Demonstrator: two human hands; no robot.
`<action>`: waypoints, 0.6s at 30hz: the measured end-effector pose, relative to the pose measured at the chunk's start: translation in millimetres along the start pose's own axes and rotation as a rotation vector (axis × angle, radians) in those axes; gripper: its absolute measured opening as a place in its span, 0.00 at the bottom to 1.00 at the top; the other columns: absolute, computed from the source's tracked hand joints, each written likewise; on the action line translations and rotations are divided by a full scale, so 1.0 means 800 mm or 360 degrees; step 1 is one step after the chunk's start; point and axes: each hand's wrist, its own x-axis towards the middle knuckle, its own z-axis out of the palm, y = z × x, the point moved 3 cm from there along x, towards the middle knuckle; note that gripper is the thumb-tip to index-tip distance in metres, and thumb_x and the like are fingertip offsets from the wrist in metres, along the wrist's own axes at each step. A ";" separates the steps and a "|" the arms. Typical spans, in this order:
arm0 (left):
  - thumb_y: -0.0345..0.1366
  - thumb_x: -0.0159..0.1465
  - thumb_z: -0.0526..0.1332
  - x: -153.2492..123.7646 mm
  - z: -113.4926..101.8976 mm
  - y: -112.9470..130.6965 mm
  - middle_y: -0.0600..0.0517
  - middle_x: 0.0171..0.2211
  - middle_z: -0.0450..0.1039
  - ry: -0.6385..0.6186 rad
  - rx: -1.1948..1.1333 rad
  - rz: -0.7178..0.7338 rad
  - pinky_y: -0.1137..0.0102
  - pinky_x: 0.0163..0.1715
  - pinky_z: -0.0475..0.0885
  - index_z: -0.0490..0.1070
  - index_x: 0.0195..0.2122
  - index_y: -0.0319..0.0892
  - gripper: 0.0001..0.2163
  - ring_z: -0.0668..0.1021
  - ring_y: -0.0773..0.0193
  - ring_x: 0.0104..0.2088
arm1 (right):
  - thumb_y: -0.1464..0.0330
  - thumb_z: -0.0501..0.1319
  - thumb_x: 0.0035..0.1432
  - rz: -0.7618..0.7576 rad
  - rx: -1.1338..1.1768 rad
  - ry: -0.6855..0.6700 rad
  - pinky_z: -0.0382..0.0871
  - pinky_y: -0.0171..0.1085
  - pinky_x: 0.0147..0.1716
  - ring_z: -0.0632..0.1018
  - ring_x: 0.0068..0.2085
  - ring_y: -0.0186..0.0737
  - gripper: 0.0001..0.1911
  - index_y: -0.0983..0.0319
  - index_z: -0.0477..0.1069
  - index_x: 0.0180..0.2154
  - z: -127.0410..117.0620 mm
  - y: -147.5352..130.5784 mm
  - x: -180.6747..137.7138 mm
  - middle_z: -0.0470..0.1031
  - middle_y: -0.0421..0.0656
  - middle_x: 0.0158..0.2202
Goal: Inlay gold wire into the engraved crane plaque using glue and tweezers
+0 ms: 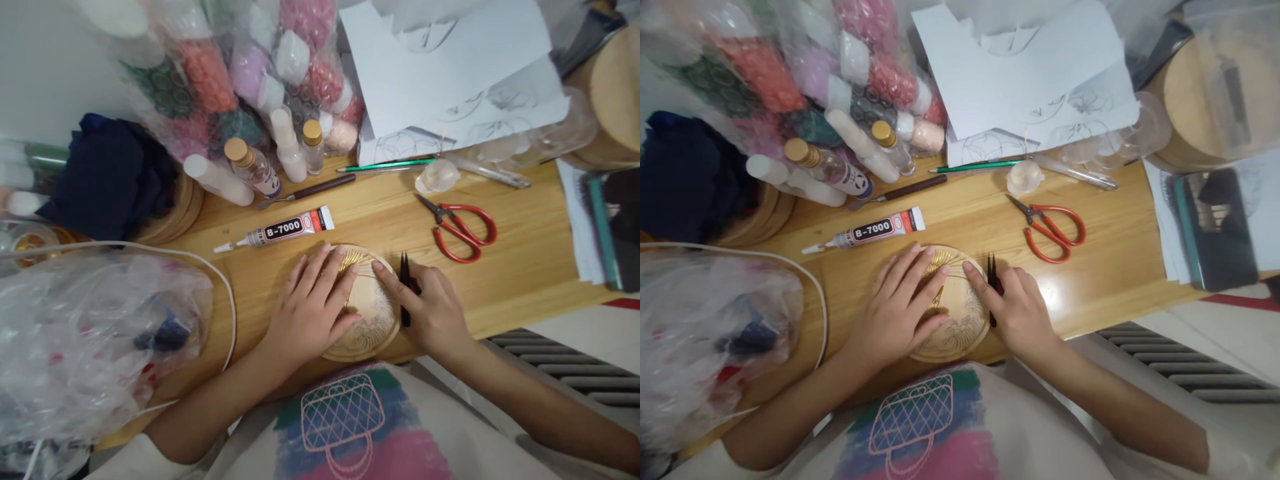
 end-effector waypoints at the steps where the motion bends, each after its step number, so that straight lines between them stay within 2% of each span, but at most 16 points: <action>1: 0.48 0.69 0.53 0.000 0.000 0.000 0.39 0.65 0.61 -0.0003 -0.0008 0.0000 0.52 0.62 0.59 0.63 0.62 0.38 0.25 0.63 0.45 0.65 | 0.70 0.54 0.62 -0.0006 -0.0001 0.0012 0.69 0.41 0.31 0.71 0.33 0.44 0.24 0.57 0.68 0.59 0.000 0.000 0.000 0.72 0.48 0.35; 5: 0.47 0.68 0.55 -0.002 0.002 -0.002 0.38 0.65 0.60 0.0013 -0.0053 0.0006 0.51 0.62 0.59 0.63 0.62 0.38 0.25 0.62 0.45 0.66 | 0.70 0.54 0.61 0.0040 0.0053 0.0056 0.69 0.41 0.31 0.70 0.32 0.44 0.24 0.56 0.69 0.59 0.001 0.002 -0.003 0.71 0.47 0.34; 10: 0.46 0.69 0.55 -0.003 0.003 -0.003 0.38 0.65 0.60 0.0028 -0.0056 0.0013 0.49 0.61 0.61 0.63 0.63 0.38 0.25 0.62 0.44 0.66 | 0.72 0.55 0.59 0.0135 0.0145 0.0099 0.70 0.40 0.32 0.72 0.35 0.44 0.26 0.54 0.69 0.59 0.002 0.005 -0.007 0.71 0.47 0.38; 18: 0.47 0.68 0.55 -0.001 0.000 -0.001 0.37 0.64 0.62 0.0055 -0.0025 0.0025 0.48 0.60 0.63 0.64 0.61 0.37 0.25 0.63 0.42 0.65 | 0.74 0.51 0.62 -0.0039 -0.0108 0.0074 0.69 0.41 0.32 0.70 0.33 0.43 0.26 0.55 0.69 0.59 0.003 -0.001 0.001 0.71 0.47 0.36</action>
